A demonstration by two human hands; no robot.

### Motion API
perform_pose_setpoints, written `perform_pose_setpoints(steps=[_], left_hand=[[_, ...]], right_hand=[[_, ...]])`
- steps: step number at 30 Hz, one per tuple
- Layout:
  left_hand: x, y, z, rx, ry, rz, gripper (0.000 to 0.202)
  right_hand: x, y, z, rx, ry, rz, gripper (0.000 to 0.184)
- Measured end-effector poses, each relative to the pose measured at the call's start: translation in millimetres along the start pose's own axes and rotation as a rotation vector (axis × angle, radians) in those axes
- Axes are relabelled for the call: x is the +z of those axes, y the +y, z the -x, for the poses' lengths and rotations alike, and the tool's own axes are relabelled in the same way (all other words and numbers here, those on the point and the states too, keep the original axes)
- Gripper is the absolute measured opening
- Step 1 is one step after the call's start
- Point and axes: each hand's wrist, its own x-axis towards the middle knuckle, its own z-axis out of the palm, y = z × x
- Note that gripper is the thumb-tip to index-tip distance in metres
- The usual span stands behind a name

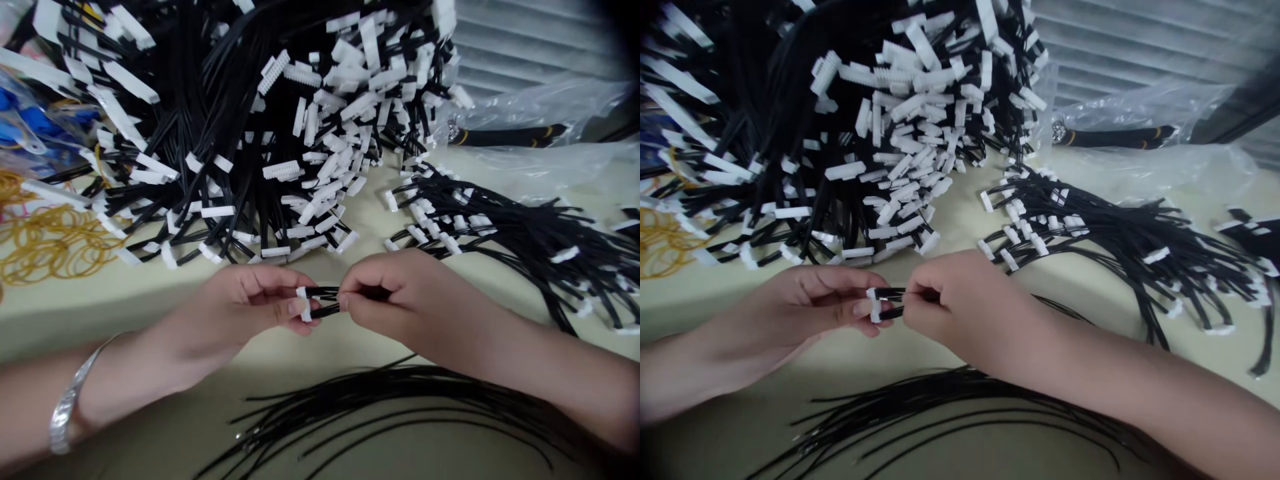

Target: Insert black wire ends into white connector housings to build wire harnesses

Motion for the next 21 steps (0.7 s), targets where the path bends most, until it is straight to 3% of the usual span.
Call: perform_pose_setpoints(steps=[8,21], left_hand=[[-3.5,-5.7,-4.5,0.045,-0.054,-0.053,0.010],[-4.2,-5.9,-2.8,0.055,-0.070,-0.108,0.008]], right_hand=[[-1.8,-3.6,-2.0,0.033,-0.057,0.064,0.023],[-0.3,-4.7,-3.9,0.037,-0.034,0.049,0.024]])
